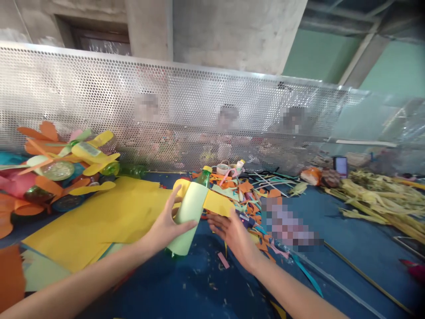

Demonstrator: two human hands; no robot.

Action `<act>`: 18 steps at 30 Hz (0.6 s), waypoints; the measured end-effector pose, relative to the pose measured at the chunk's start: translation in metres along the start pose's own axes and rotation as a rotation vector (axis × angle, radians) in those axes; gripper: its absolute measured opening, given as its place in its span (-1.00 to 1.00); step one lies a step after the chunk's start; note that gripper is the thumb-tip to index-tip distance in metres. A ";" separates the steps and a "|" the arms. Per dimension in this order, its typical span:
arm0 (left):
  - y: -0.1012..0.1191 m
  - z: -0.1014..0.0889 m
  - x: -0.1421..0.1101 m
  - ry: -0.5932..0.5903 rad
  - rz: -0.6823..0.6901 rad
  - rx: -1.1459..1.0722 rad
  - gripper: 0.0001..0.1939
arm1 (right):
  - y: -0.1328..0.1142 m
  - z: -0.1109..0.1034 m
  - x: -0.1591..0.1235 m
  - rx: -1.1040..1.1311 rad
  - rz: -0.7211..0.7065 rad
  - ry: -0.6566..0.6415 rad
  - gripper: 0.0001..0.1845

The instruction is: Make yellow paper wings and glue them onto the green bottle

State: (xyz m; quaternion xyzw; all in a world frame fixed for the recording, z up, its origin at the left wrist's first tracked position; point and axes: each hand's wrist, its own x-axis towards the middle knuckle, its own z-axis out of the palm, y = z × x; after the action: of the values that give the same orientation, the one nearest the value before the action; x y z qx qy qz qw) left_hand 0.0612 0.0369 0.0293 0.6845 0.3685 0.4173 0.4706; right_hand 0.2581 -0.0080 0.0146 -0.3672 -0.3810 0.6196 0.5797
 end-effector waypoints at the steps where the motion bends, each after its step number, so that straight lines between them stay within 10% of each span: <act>1: 0.000 0.003 -0.002 0.004 -0.007 -0.046 -0.06 | 0.004 0.002 -0.002 -0.075 -0.014 -0.051 -0.55; 6: 0.007 0.016 -0.016 -0.010 -0.001 -0.257 -0.12 | 0.020 0.010 -0.011 -0.200 -0.027 -0.233 -0.39; 14: -0.007 0.014 -0.011 0.180 0.020 -0.454 -0.71 | 0.009 0.017 -0.015 -0.246 -0.038 -0.062 -0.40; 18: -0.015 0.016 -0.007 0.055 -0.119 -0.577 -0.73 | 0.012 0.016 -0.016 -0.255 -0.028 -0.050 -0.37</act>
State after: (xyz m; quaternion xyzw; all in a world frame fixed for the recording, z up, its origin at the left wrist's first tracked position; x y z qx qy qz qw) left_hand 0.0714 0.0297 0.0096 0.4879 0.2868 0.4948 0.6594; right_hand 0.2397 -0.0249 0.0109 -0.4171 -0.4763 0.5671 0.5269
